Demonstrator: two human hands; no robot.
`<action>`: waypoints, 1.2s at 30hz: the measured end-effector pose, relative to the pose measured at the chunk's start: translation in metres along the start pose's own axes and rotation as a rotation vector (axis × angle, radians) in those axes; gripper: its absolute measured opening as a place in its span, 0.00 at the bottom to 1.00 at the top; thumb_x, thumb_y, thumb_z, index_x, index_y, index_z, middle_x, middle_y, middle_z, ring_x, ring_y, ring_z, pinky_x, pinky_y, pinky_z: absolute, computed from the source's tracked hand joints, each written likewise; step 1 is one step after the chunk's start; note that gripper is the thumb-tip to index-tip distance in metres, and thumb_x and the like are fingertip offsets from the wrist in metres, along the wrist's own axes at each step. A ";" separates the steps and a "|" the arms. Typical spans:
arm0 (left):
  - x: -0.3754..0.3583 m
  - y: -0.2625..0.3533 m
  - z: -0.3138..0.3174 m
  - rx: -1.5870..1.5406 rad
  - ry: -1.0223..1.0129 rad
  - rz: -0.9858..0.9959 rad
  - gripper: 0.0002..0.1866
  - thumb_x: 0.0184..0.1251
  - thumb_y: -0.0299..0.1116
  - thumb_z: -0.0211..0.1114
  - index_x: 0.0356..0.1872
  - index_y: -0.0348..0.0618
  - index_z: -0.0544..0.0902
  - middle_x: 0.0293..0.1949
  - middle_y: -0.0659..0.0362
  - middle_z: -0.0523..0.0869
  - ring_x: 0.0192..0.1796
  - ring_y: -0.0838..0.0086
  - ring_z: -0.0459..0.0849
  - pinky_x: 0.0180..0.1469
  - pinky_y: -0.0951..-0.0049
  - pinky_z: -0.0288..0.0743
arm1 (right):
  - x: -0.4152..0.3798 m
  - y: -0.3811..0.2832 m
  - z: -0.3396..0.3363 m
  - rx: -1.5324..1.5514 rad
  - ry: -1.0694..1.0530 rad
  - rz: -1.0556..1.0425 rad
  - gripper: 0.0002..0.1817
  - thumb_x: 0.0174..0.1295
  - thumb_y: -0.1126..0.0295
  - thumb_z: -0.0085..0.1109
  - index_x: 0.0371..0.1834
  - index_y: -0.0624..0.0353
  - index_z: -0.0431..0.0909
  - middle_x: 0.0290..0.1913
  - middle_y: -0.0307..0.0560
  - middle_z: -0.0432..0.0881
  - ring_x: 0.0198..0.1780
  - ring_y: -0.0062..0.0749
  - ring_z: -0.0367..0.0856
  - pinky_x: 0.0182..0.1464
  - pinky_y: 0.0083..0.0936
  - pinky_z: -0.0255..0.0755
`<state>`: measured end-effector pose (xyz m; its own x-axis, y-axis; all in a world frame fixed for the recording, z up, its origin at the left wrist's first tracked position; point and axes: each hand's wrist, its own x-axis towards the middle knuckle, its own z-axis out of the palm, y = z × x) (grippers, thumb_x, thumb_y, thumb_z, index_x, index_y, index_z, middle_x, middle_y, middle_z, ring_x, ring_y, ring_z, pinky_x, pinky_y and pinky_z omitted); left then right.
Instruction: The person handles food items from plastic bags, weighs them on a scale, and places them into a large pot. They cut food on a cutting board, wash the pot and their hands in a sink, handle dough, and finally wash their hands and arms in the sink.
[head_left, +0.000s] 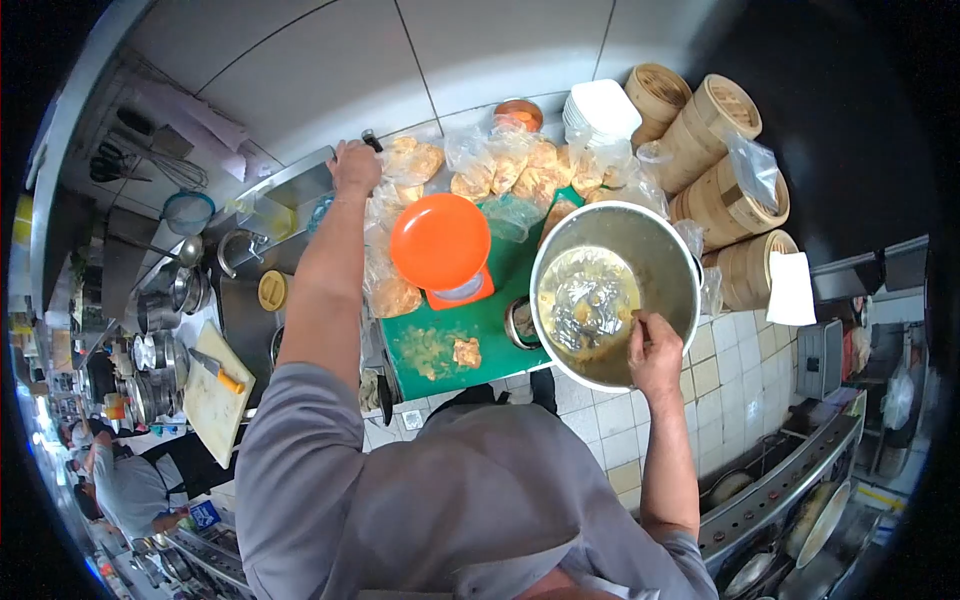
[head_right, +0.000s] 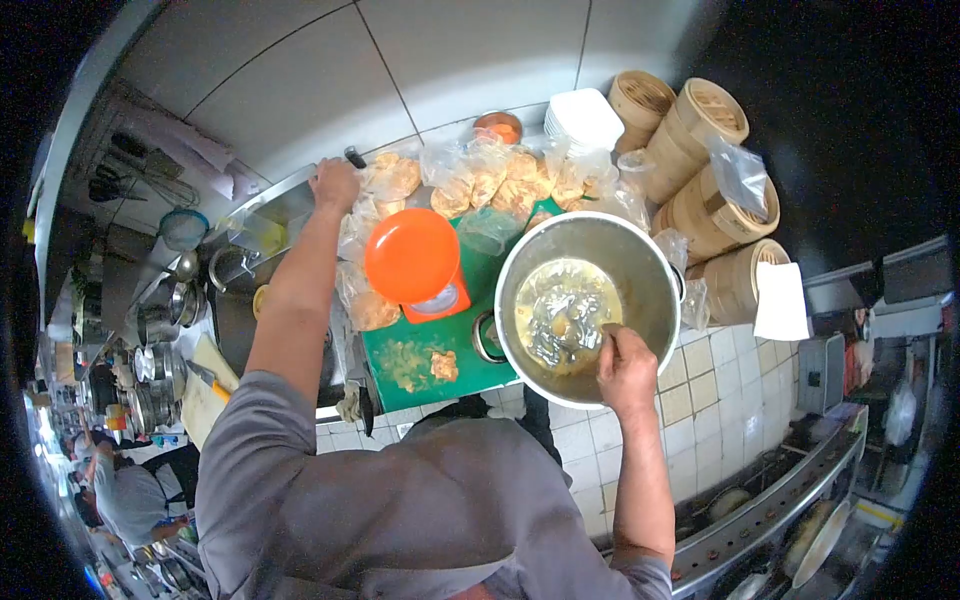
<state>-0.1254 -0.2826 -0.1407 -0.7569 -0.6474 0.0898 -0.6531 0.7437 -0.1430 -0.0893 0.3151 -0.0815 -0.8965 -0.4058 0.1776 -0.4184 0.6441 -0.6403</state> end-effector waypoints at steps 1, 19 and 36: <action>0.039 -0.015 0.044 -0.263 0.100 -0.013 0.25 0.68 0.44 0.69 0.63 0.44 0.81 0.61 0.46 0.83 0.64 0.51 0.80 0.67 0.50 0.72 | 0.004 -0.001 0.001 0.010 0.032 0.005 0.07 0.64 0.78 0.59 0.42 0.65 0.83 0.37 0.60 0.85 0.40 0.55 0.86 0.44 0.40 0.79; -0.138 0.002 -0.121 -2.556 -0.261 0.134 0.11 0.84 0.42 0.51 0.52 0.48 0.70 0.61 0.43 0.78 0.65 0.31 0.76 0.65 0.25 0.71 | -0.002 0.004 0.001 0.079 0.011 -0.110 0.08 0.65 0.77 0.59 0.45 0.65 0.84 0.37 0.60 0.86 0.36 0.50 0.87 0.42 0.36 0.80; -0.202 0.023 -0.055 -2.494 -0.189 -0.159 0.25 0.81 0.55 0.50 0.64 0.46 0.75 0.65 0.52 0.79 0.69 0.52 0.75 0.72 0.40 0.64 | -0.006 0.022 -0.007 0.227 -0.049 -0.202 0.07 0.66 0.74 0.60 0.44 0.62 0.84 0.34 0.57 0.86 0.34 0.48 0.87 0.39 0.38 0.79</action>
<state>0.0114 -0.1252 -0.1077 -0.8035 -0.5895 -0.0824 0.3727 -0.6062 0.7026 -0.0942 0.3362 -0.0916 -0.7884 -0.5450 0.2855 -0.5392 0.3886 -0.7472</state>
